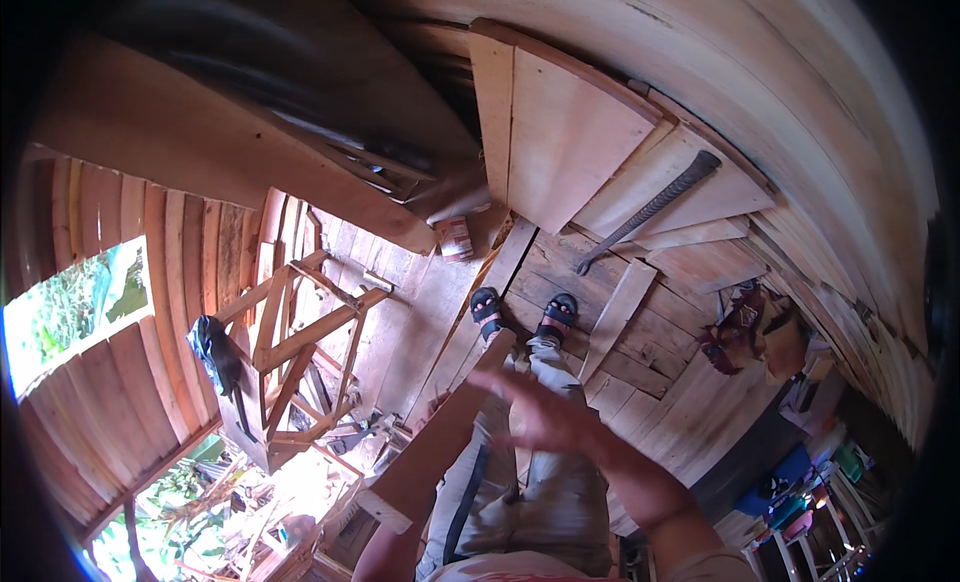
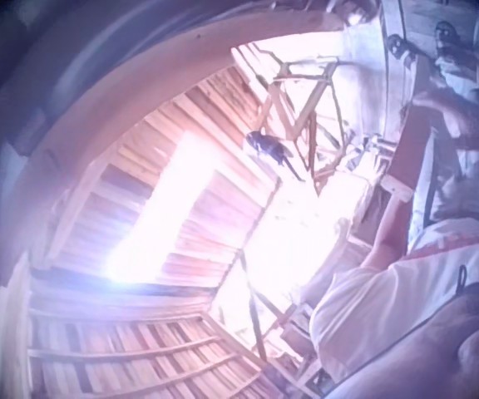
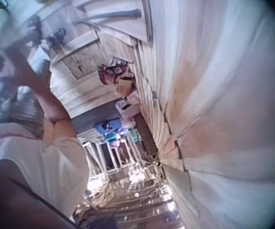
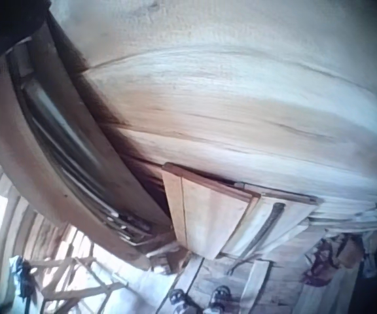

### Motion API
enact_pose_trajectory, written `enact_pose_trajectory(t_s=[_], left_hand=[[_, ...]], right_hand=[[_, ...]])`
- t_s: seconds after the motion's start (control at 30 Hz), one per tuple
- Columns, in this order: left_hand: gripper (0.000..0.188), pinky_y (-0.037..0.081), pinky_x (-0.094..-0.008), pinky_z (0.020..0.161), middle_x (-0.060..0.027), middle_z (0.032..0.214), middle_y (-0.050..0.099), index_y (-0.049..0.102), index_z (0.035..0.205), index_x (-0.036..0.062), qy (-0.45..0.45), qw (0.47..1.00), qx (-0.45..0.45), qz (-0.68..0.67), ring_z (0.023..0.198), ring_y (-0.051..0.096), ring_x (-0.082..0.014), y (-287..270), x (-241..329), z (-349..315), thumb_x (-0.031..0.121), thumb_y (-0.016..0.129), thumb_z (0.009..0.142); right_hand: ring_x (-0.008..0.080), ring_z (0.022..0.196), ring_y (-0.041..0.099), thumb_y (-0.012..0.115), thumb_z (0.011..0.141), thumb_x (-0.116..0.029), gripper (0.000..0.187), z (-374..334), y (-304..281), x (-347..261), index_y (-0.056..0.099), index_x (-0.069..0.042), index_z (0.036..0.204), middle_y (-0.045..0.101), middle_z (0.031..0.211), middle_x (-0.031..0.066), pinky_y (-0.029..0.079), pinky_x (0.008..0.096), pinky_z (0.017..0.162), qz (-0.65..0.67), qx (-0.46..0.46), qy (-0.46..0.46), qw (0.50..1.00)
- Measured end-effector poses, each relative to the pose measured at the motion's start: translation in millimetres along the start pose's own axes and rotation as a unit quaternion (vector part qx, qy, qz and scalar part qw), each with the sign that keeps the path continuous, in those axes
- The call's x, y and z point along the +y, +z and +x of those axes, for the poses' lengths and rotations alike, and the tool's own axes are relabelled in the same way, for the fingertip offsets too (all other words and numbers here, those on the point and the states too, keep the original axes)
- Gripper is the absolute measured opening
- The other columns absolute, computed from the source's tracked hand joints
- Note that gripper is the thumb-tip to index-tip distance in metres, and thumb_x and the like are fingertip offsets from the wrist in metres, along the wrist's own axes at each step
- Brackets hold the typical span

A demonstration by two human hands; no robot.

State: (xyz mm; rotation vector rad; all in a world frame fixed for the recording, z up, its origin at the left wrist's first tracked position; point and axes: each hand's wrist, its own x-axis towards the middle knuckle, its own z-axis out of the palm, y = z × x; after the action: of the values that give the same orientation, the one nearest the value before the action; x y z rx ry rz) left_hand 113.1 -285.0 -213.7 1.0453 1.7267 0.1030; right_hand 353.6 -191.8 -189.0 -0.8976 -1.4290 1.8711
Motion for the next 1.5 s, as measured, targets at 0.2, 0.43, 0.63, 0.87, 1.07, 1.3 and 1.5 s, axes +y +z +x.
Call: enact_pose_trajectory(t_s=[0.2, 0.43, 0.63, 0.87, 1.07, 1.3, 1.5], left_hand=[[0.043, 0.043, -0.0359, 0.093, -0.0079, 0.105, 0.063, 0.061, 0.109, 0.0035, -0.009, 1.000, 0.017, -0.007, 0.100, 0.057, -0.0224, -6, -3, -8, 0.040, 0.066, 0.087], [0.043, 0.042, -0.0356, 0.095, -0.0079, 0.106, 0.063, 0.061, 0.109, 0.0034, -0.092, 0.990, 0.093, -0.052, 0.101, 0.057, -0.0227, -48, -40, -16, 0.040, 0.065, 0.087], [0.034, 0.044, -0.0344, 0.085, -0.0060, 0.096, 0.064, 0.062, 0.101, 0.0020, -0.167, 0.966, 0.171, -0.095, 0.091, 0.058, -0.0194, -93, -68, 5, 0.032, 0.066, 0.086], [0.029, 0.047, -0.0301, 0.076, -0.0062, 0.099, 0.062, 0.063, 0.104, 0.0029, -0.260, 0.927, 0.243, -0.122, 0.092, 0.057, -0.0173, -116, -173, 25, 0.016, 0.070, 0.079], [0.026, 0.046, -0.0272, 0.071, -0.0037, 0.095, 0.060, 0.063, 0.100, 0.0036, -0.211, 0.910, 0.312, -0.174, 0.087, 0.056, -0.0142, -124, -218, 36, 0.014, 0.071, 0.078], [0.024, 0.046, -0.0289, 0.070, -0.0013, 0.090, 0.061, 0.064, 0.096, 0.0047, -0.180, 0.901, 0.341, -0.201, 0.081, 0.055, -0.0140, -127, -225, 39, 0.018, 0.072, 0.078], [0.029, 0.048, -0.0324, 0.072, -0.0051, 0.096, 0.062, 0.062, 0.104, 0.0013, -0.230, 0.921, 0.279, -0.147, 0.085, 0.057, -0.0184, -132, -233, 31, 0.014, 0.070, 0.080]], right_hand=[[0.0281, 0.128, 0.043, 0.065, 0.080, -0.019, 0.069, 8, 28, -19, 0.036, -0.006, 0.141, 0.044, 0.136, 0.0170, 0.039, 0.0396, 0.103, 0.045, -0.103, -0.050, 0.992], [0.0339, 0.102, 0.061, 0.064, 0.079, -0.019, 0.049, 63, 25, 143, 0.047, -0.004, 0.122, 0.059, 0.117, 0.0181, 0.049, 0.0409, 0.085, -0.109, 0.072, 0.284, 0.950], [0.0389, 0.102, 0.058, 0.065, 0.080, -0.017, 0.047, 130, 57, 304, 0.045, -0.006, 0.122, 0.059, 0.112, 0.0226, 0.049, 0.0443, 0.084, -0.387, 0.069, 0.274, 0.878], [0.0337, 0.101, 0.054, 0.054, 0.083, -0.007, 0.025, 244, 72, 477, 0.053, -0.008, 0.108, 0.048, 0.115, 0.0136, 0.047, 0.0450, 0.081, -0.553, 0.131, 0.093, 0.818], [0.0287, 0.112, 0.048, 0.055, 0.081, -0.009, 0.028, 298, 54, 523, 0.052, -0.015, 0.109, 0.043, 0.123, 0.0068, 0.049, 0.0427, 0.080, -0.623, 0.049, 0.108, 0.773], [0.0395, 0.100, 0.058, 0.064, 0.083, -0.017, 0.029, 310, 22, 497, 0.058, -0.011, 0.111, 0.059, 0.111, 0.0177, 0.049, 0.0446, 0.083, -0.399, 0.281, 0.024, 0.872], [0.0374, 0.085, 0.065, 0.057, 0.085, -0.022, 0.019, 356, -55, 493, 0.067, -0.007, 0.092, 0.066, 0.088, 0.0208, 0.052, 0.0468, 0.075, -0.384, 0.408, 0.131, 0.818]])
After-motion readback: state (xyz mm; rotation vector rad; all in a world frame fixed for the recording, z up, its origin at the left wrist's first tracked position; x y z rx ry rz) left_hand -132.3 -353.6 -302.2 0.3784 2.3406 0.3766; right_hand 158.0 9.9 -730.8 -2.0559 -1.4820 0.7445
